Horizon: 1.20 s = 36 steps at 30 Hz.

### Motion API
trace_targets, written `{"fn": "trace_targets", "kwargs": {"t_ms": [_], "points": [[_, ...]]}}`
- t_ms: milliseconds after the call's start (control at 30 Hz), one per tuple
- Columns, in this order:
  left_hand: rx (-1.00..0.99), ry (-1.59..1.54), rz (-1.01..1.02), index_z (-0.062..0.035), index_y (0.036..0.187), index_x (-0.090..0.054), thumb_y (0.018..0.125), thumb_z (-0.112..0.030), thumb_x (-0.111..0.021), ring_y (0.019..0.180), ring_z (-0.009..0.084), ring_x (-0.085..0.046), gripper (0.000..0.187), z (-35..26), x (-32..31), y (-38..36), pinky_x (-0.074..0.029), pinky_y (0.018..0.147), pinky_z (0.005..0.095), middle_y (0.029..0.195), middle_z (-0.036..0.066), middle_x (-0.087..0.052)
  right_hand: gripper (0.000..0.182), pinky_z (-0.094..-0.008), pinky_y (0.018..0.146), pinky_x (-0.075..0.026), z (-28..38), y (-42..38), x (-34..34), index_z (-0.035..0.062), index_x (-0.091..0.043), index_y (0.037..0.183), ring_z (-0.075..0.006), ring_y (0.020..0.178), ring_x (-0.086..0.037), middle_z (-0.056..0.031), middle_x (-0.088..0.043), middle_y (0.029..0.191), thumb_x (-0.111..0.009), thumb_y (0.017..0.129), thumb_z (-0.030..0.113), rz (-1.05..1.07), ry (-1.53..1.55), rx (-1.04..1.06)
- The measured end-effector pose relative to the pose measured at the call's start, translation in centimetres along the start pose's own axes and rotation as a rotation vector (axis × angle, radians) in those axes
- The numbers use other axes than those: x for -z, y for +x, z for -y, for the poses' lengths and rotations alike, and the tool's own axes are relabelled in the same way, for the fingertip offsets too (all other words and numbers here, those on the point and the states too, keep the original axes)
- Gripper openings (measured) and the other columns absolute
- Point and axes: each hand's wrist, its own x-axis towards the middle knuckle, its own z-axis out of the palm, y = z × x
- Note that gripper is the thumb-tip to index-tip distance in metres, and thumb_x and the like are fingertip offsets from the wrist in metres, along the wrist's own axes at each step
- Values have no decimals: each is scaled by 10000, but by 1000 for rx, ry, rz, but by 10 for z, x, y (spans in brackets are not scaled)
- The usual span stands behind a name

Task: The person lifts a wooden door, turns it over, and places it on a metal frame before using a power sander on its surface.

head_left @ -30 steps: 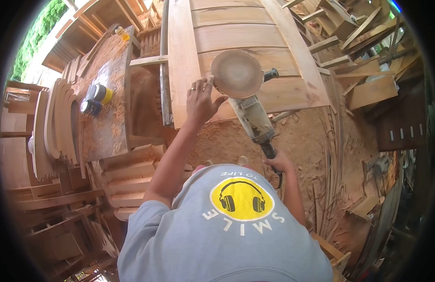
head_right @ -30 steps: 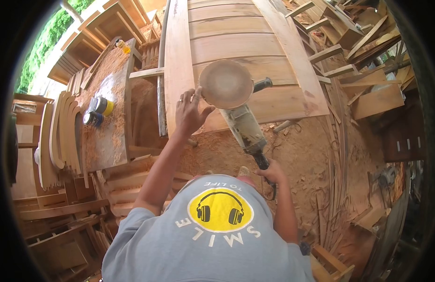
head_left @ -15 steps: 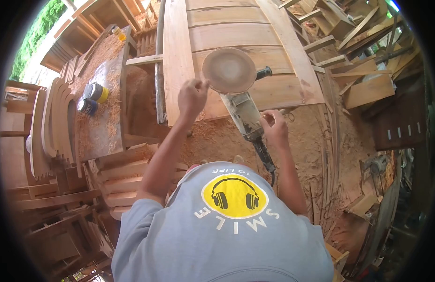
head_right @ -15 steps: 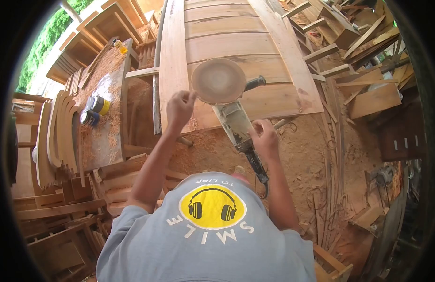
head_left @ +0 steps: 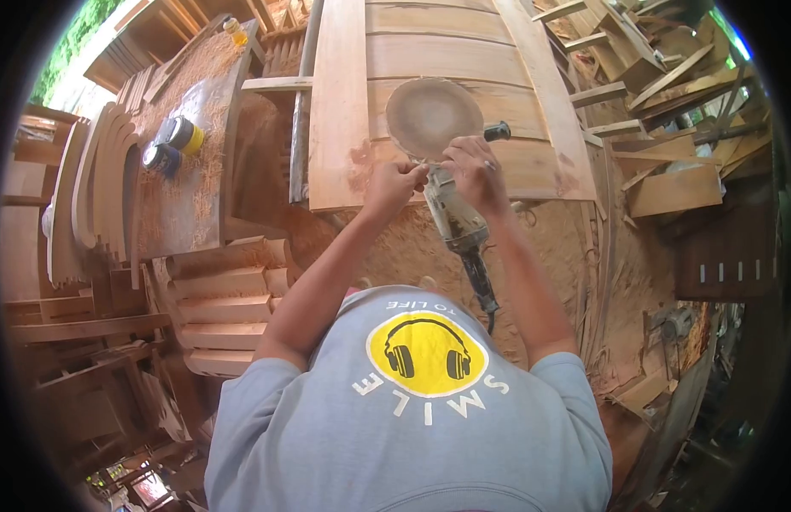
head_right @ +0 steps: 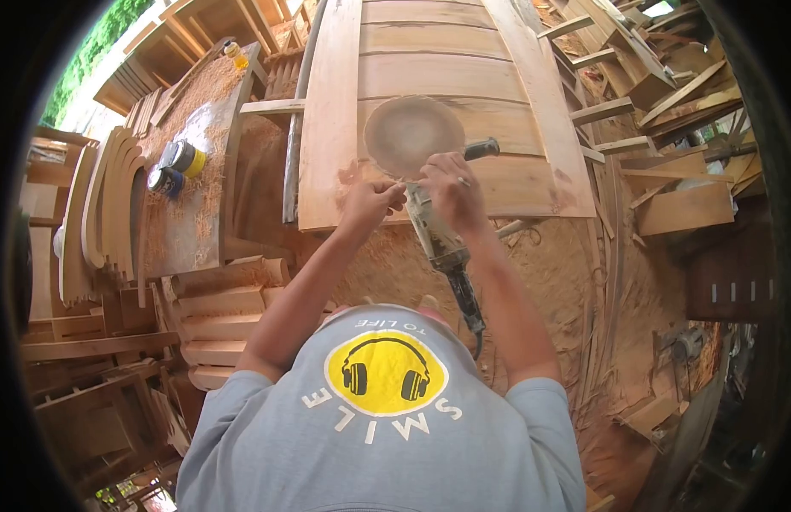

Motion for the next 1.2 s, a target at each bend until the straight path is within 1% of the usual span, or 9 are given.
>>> {"fn": "trace_targets", "kwargs": {"t_ms": [67,167,367,467,667,867,967,1067,1200], "points": [[-2,-16,-20,27,841,-721,896,-268,-663,665,106,-612,305,-11,1,-5,-454,620,266,719,55,-686,149,-381,833,-488,-3,1,3,30,-677,859,-269,968,-588,-70,-641,957,-713,714,23,28,25,8],[14,-31,7,10,910,-728,899,-234,-661,722,113,-637,253,-6,5,2,-478,652,266,798,63,-711,178,-379,834,-496,-14,0,7,-1,-685,877,-279,991,-602,-86,-656,985,-732,706,18,41,10,5],[26,-188,-44,13,885,-719,879,-192,-670,694,132,-620,211,-2,25,13,-482,670,277,776,70,-693,198,-371,887,-503,-24,-4,18,32,-714,920,-266,1056,-607,-70,-681,1084,-716,722,24,25,-78,47],[21,-225,-78,16,885,-712,890,-201,-664,684,136,-615,222,-4,34,14,-485,666,277,781,73,-689,194,-377,874,-509,-26,-8,11,38,-720,921,-277,1025,-616,-76,-688,1070,-718,728,21,2,-30,15],[118,-118,28,45,899,-693,925,-277,-649,694,141,-622,326,-8,25,9,-488,652,278,788,90,-690,210,-383,875,-510,-12,-10,7,38,-722,942,-280,1015,-612,-76,-684,1084,-717,734,12,22,-12,-62],[23,-147,14,43,919,-692,957,-248,-605,697,139,-622,306,-4,14,12,-488,656,279,788,92,-692,315,-387,942,-482,2,-17,13,38,-692,1059,-287,1117,-574,-84,-640,1202,-719,745,27,72,-28,-97],[-9,-171,6,49,881,-692,948,-214,-607,660,139,-611,285,-1,13,15,-479,624,284,734,95,-683,328,-387,968,-470,4,-19,14,29,-679,1084,-290,1145,-562,-84,-631,1223,-710,758,27,81,-25,-114],[-16,-154,25,41,920,-696,954,-227,-610,692,140,-622,284,-3,14,13,-490,659,282,774,89,-692,316,-385,972,-469,4,-18,15,26,-679,1080,-286,1151,-558,-80,-629,1229,-702,765,25,80,-11,-125],[-12,-170,2,48,910,-696,950,-203,-612,678,139,-615,268,-3,13,12,-488,651,282,763,93,-690,323,-384,978,-465,4,-20,11,31,-677,1087,-286,1155,-557,-75,-627,1237,-701,765,16,72,-20,-139]]}}
